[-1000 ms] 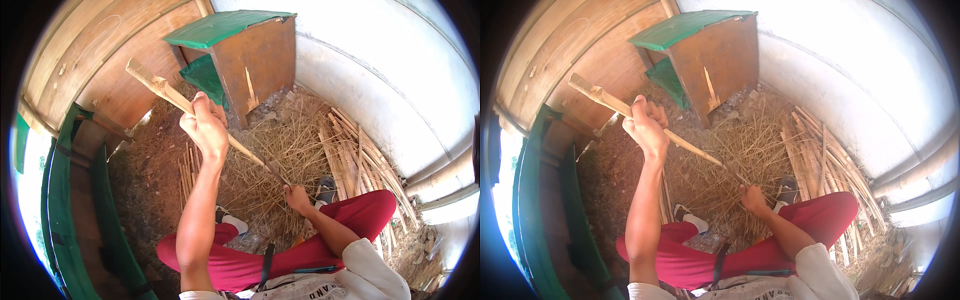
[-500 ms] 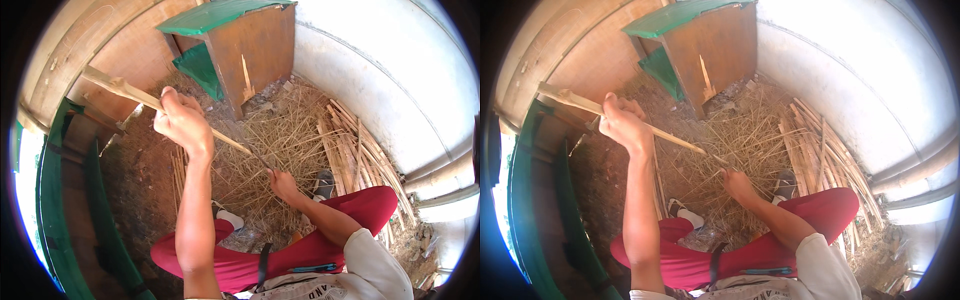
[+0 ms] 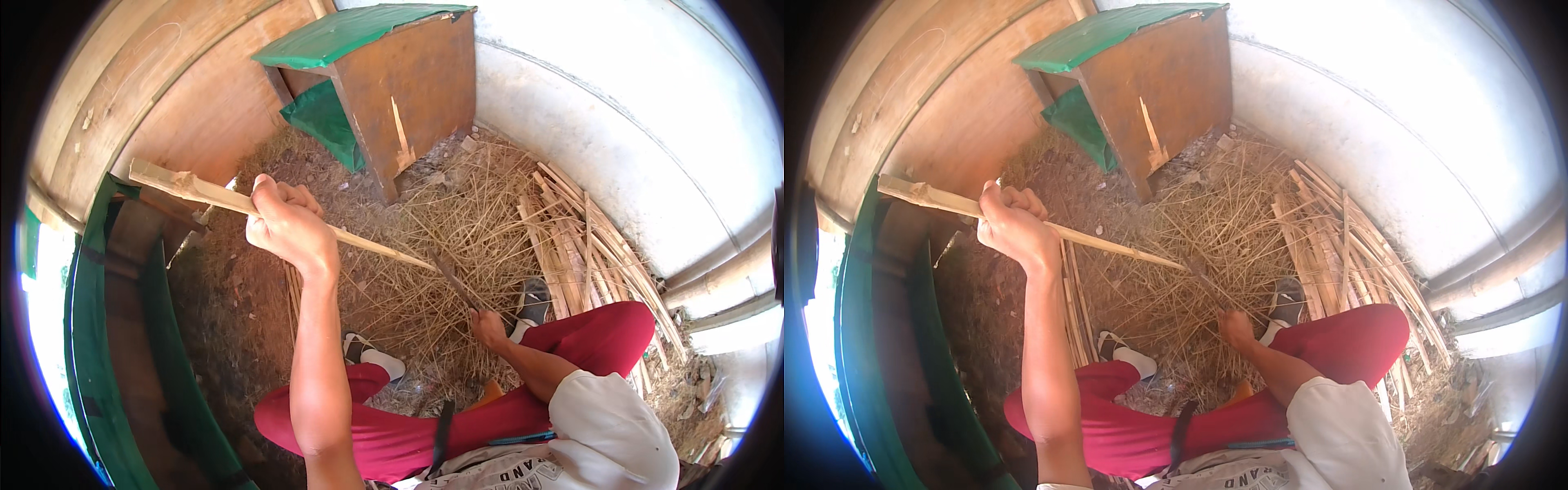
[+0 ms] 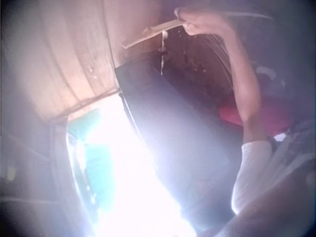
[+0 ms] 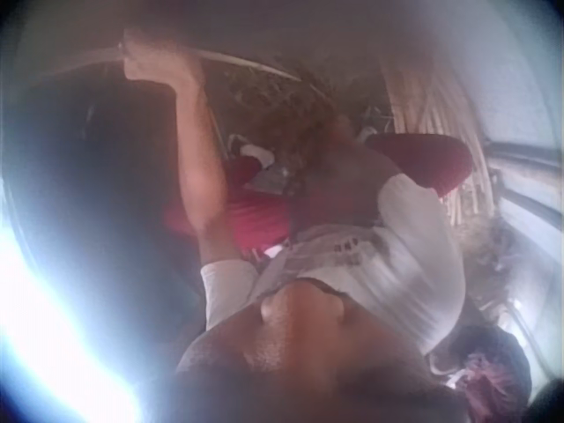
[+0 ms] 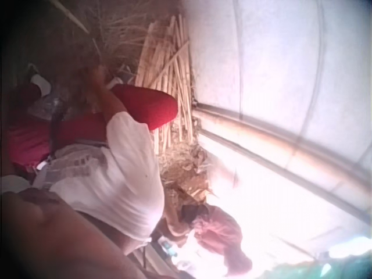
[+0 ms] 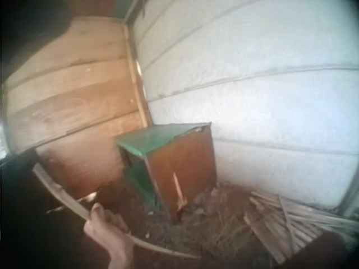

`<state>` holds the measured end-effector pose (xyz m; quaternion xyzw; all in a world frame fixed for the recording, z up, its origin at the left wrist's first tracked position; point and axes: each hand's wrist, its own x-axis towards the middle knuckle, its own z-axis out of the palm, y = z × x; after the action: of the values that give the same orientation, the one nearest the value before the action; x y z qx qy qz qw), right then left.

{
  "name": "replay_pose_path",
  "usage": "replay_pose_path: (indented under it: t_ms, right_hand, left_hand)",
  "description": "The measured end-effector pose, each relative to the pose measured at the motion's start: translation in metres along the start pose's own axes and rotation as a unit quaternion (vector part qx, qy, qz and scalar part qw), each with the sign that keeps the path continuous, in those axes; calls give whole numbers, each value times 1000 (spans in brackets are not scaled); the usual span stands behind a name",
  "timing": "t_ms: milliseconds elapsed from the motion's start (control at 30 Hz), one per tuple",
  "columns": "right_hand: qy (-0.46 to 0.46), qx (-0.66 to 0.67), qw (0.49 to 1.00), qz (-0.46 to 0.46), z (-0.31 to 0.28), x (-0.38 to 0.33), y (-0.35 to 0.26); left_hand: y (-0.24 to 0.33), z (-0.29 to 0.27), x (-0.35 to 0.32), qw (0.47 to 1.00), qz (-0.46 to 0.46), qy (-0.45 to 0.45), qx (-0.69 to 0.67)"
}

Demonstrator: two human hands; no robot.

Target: The person sits on the ground and uses a knife to shave and shape a long wooden stick. They repeatedly scrape the surface of the wood to remove bark and smooth the edges, occasionally rotating the stick to work on different sides. The person also uses a small blue tool to scrape the wood further.

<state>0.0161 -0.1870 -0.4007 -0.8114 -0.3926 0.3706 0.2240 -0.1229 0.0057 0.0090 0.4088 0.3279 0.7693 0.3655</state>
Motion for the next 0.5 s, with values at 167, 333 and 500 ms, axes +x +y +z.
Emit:
replay_pose_path:
  t_ms: [167,333,500]
  right_hand:
    - [109,-7,982,-151,-9,-30,-33]
    - [27,-98,991,-88,11,-29,61]
    - [1,-86,996,-16,-7,-25,52]
  left_hand:
    - [1,-1,-3,1000,16,0,3]
    - [4,7,-11,1000,19,4,17]
    - [3,3,-13,1000,21,-10,13]
